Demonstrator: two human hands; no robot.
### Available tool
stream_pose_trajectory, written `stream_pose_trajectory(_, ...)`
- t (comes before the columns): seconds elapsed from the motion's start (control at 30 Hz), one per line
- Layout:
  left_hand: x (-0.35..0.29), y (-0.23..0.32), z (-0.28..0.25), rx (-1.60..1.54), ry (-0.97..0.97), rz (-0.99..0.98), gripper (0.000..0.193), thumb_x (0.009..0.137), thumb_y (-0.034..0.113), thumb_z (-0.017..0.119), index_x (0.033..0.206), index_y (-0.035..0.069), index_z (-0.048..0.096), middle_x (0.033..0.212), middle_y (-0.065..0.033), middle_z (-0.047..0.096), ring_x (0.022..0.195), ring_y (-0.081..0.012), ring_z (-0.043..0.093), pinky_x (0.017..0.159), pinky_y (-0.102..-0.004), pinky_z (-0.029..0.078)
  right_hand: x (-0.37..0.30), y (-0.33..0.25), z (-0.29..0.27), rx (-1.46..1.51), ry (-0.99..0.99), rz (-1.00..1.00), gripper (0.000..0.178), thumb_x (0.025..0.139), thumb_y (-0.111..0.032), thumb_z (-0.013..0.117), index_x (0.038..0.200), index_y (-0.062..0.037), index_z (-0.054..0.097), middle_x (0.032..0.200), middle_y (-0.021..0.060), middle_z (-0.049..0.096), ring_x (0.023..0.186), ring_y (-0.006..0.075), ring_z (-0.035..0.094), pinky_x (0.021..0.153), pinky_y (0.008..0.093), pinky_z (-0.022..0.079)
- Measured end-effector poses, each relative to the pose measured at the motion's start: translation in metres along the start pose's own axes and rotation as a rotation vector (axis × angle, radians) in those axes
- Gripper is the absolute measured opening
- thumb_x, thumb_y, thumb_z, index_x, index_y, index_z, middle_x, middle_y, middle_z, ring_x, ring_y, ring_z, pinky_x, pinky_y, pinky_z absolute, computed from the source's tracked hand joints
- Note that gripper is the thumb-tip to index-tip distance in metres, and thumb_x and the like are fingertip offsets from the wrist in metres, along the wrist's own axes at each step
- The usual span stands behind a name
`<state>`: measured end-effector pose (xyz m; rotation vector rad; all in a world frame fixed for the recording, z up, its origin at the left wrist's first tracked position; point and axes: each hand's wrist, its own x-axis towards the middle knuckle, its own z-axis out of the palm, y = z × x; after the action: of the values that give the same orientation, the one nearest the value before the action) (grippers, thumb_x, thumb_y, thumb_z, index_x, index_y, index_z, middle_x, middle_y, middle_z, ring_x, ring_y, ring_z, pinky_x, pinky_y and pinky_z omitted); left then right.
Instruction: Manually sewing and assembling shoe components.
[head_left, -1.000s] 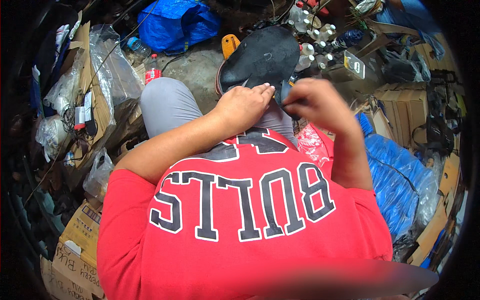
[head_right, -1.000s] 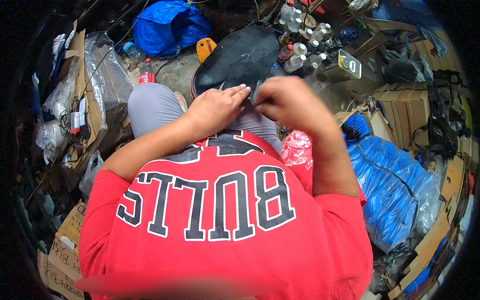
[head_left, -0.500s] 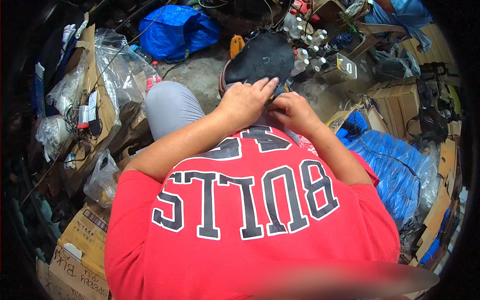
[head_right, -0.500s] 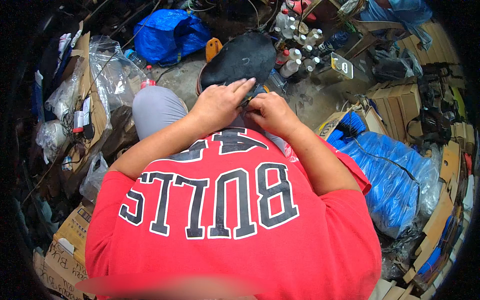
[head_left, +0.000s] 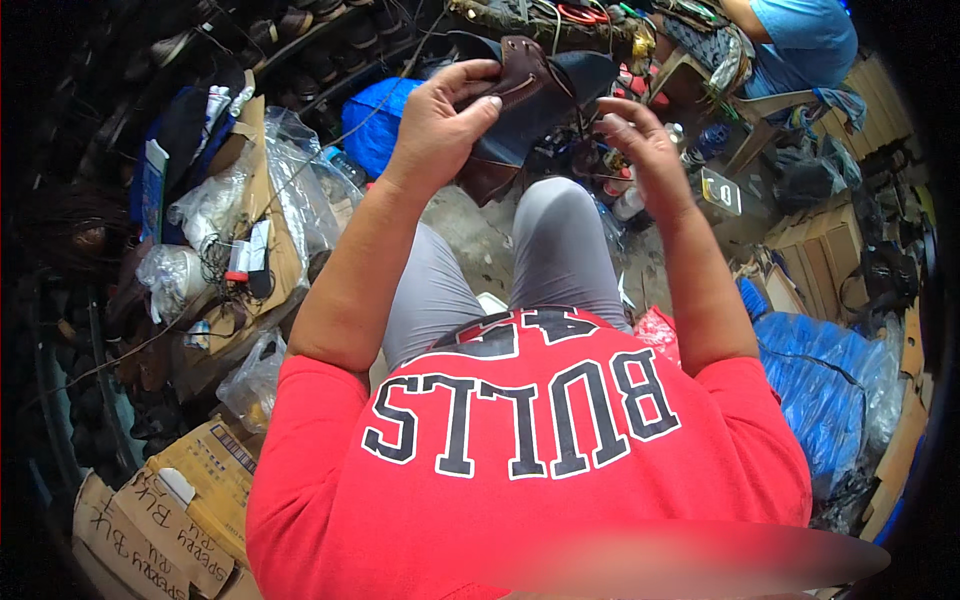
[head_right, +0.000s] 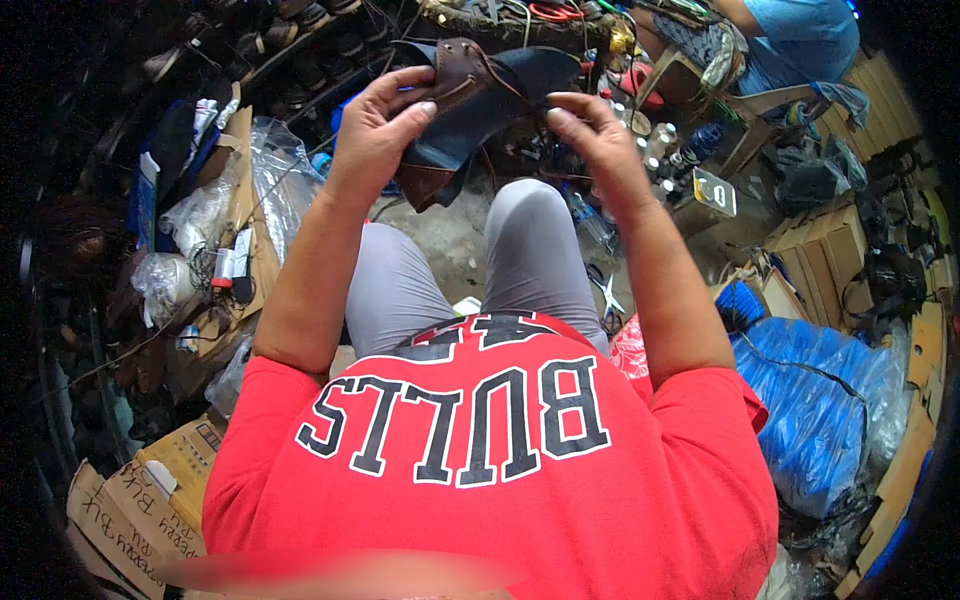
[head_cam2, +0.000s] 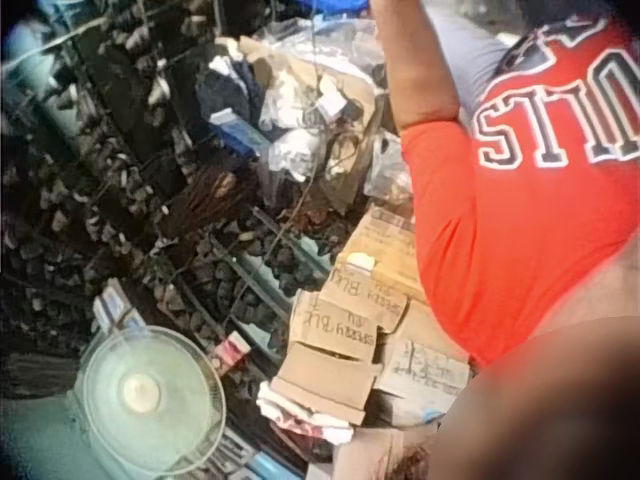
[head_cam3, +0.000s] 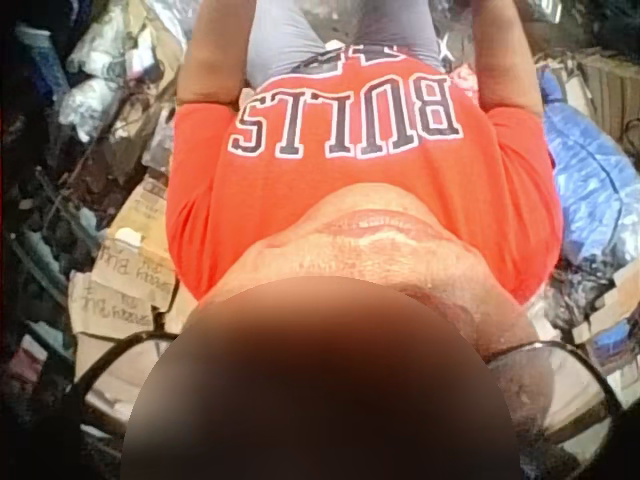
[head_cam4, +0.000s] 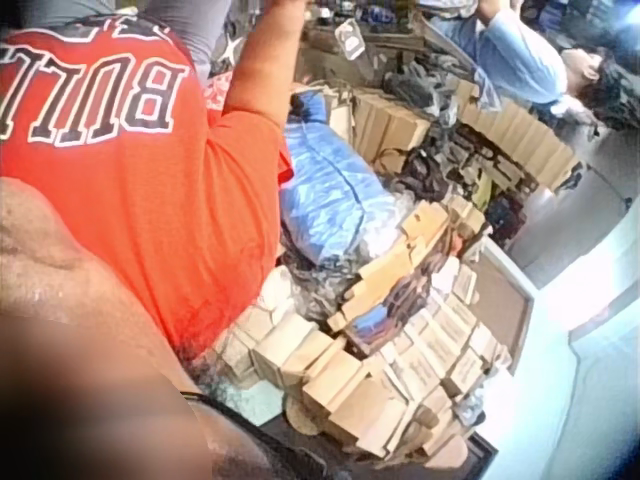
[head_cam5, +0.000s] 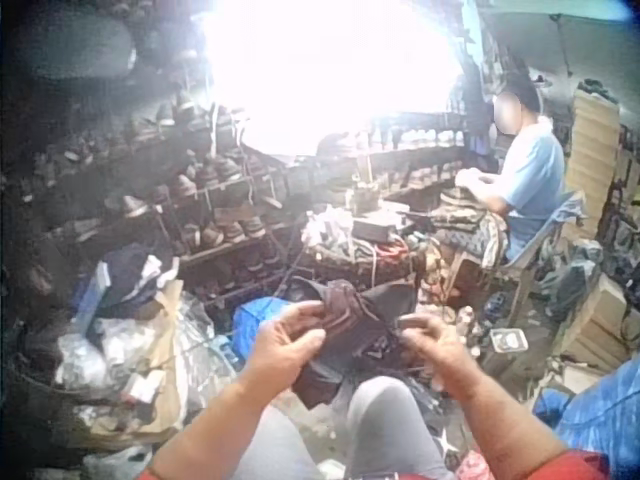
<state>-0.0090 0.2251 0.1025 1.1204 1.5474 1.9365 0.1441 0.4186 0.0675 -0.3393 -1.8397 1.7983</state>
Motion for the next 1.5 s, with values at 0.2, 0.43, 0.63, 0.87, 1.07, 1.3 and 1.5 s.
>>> stream_pose_trajectory(0.2,0.004,0.038,-0.012,-0.032,0.07,0.141,0.032,0.08,-0.003,0.056,0.111,-0.006,0.054,0.102,-0.0113,0.062,0.09,-0.0111,0.059,0.082,-0.023,0.047,0.029,0.012,0.057,0.083,-0.009,-0.062,0.055,0.078,-0.024,0.07,0.124,-0.0046,0.046,0.11,0.0118,0.056,0.106,0.0191,0.051,0.087,0.0341,0.044)
stream_pose_trajectory(0.43,0.01,0.085,-0.051,-0.017,0.208,0.174,0.036,0.078,0.003,0.058,0.113,-0.001,0.057,0.106,-0.0129,0.062,0.088,-0.0187,0.063,0.079,-0.0292,0.052,0.049,0.005,0.042,0.205,-0.52,0.153,0.048,0.084,-0.027,0.063,0.124,-0.0061,0.049,0.117,0.0056,0.053,0.102,0.0139,0.051,0.089,0.0282,0.038)
stream_pose_trajectory(0.63,0.018,0.133,-0.044,-0.257,0.003,0.213,0.037,0.077,0.005,0.052,0.113,-0.003,0.054,0.106,-0.0141,0.061,0.092,-0.0228,0.062,0.082,-0.0325,0.05,0.072,0.017,0.063,-0.061,-0.306,-0.011,0.088,0.066,-0.033,0.078,0.139,-0.0186,0.03,0.14,0.0164,0.031,0.126,0.0297,0.033,0.102,0.0392,0.03)
stream_pose_trajectory(0.87,0.017,0.168,-0.052,-0.266,0.187,0.195,0.036,0.08,0.012,0.052,0.114,-0.002,0.053,0.102,-0.0129,0.062,0.088,-0.022,0.061,0.08,-0.032,0.049,0.088,0.027,0.077,0.357,-0.575,0.156,0.038,0.088,-0.032,0.057,0.117,-0.008,0.056,0.102,0.0064,0.063,0.093,0.0119,0.059,0.085,0.0262,0.044)
stream_pose_trajectory(1.07,-0.006,0.136,-0.103,-0.128,0.303,0.19,0.034,0.078,0.004,0.056,0.111,-0.002,0.055,0.104,-0.0147,0.062,0.088,-0.0207,0.063,0.076,-0.0312,0.053,0.055,-0.001,0.031,-0.131,-0.332,0.048,0.038,0.085,-0.028,0.061,0.118,-0.0083,0.056,0.1,0.002,0.06,0.094,0.011,0.055,0.086,0.0261,0.043)
stream_pose_trajectory(1.3,-0.023,0.072,-0.09,-0.257,0.24,0.105,0.035,0.075,-0.001,0.054,0.11,-0.003,0.053,0.102,-0.0166,0.062,0.087,-0.0219,0.064,0.076,-0.034,0.055,0.046,-0.017,0.097,0.16,-0.223,-0.214,0.045,0.079,-0.024,0.07,0.115,-0.0036,0.052,0.099,0.0074,0.06,0.089,0.0112,0.056,0.08,0.0244,0.045)
stream_pose_trajectory(1.5,-0.047,0.046,-0.07,-0.282,0.153,0.053,0.043,0.077,-0.001,0.056,0.119,-0.002,0.045,0.108,-0.014,0.058,0.098,-0.0187,0.058,0.086,-0.0298,0.047,0.052,-0.012,0.136,0.22,-0.217,0.034,0.047,0.077,-0.019,0.072,0.114,-0.004,0.047,0.078,0.0032,0.058,0.075,0.0089,0.053,0.069,0.0228,0.043)
